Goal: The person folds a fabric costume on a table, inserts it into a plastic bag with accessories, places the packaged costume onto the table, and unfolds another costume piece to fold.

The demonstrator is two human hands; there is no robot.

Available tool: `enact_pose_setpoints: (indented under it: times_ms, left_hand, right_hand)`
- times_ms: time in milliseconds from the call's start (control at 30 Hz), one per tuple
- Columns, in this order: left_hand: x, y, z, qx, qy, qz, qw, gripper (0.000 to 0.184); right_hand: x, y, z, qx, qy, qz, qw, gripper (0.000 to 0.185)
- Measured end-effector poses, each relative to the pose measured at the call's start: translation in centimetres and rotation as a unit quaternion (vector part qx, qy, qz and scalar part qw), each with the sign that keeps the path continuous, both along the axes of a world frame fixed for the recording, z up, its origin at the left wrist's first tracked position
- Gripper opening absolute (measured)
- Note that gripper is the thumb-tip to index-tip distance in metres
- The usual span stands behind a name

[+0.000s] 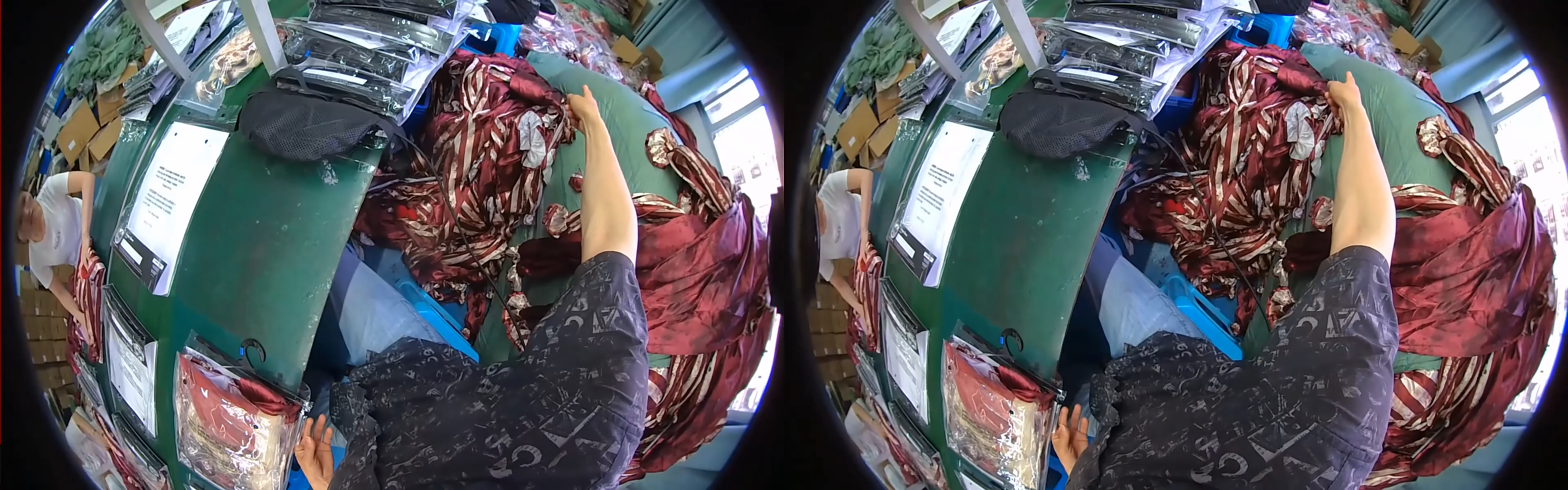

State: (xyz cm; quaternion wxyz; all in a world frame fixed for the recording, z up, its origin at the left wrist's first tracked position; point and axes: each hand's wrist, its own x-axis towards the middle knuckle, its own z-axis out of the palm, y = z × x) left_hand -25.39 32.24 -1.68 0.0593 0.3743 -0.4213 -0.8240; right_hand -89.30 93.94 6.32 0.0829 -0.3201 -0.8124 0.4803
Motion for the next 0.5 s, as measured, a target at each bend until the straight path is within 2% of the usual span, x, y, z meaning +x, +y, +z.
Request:
enact_pose_setpoints:
  times_ms: [500]
  left_hand:
    - [-2.2, 0.9, -0.5, 0.046, 0.085, -0.005, 0.995, 0.039]
  right_hand:
    - [1.1, 0.8, 1.5, 0.009, 0.002, -0.003, 1.0, 0.083]
